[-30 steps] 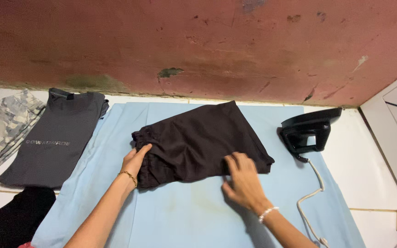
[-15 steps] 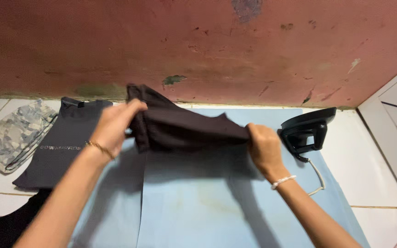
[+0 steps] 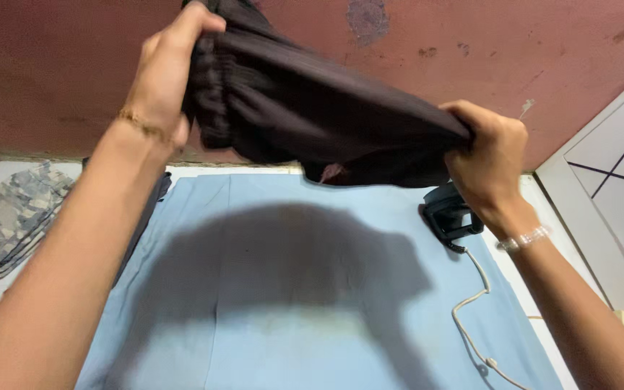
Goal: The person irons a navy blue t-shirt using an iron on a blue cloth on the floor, folds the shirt, and then irons and folds a pair of black shorts.
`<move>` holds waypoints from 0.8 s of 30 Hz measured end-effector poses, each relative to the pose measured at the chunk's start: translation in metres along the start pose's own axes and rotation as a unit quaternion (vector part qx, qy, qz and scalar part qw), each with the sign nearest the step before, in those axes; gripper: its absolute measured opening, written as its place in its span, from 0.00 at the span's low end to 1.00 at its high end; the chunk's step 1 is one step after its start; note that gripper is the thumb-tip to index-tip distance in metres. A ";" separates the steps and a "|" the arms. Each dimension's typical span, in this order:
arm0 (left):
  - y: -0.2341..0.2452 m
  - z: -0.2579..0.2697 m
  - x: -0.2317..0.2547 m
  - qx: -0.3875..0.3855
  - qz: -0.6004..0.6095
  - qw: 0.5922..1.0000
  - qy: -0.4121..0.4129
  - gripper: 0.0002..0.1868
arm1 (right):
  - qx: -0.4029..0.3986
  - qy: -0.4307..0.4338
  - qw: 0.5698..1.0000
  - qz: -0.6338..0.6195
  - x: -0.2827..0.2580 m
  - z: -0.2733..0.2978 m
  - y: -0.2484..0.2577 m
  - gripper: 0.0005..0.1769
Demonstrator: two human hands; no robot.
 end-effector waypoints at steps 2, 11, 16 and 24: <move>0.022 0.024 -0.013 -0.031 -0.066 0.996 -0.057 0.10 | 0.014 0.042 0.999 0.017 -0.008 0.022 0.006 0.24; 0.154 0.305 -0.269 0.138 0.000 0.868 0.477 0.15 | -0.420 0.059 0.905 0.042 0.038 0.238 -0.136 0.46; 0.170 0.317 -0.243 0.042 -0.022 0.859 0.510 0.13 | -0.413 -0.005 0.910 -0.046 0.002 0.260 -0.162 0.32; 0.171 0.307 -0.218 -0.076 -0.206 0.820 0.528 0.17 | -0.361 -0.109 0.926 -0.005 0.010 0.208 -0.228 0.25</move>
Point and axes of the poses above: each hand's wrist, its own z-axis away from the middle knuckle, its own y-axis out of the back of the hand, x = y × z, the point moved 6 cm from there along -z, towards the middle knuckle, and after that the axes turned 11 degrees about -y, right-handed, at the moved point
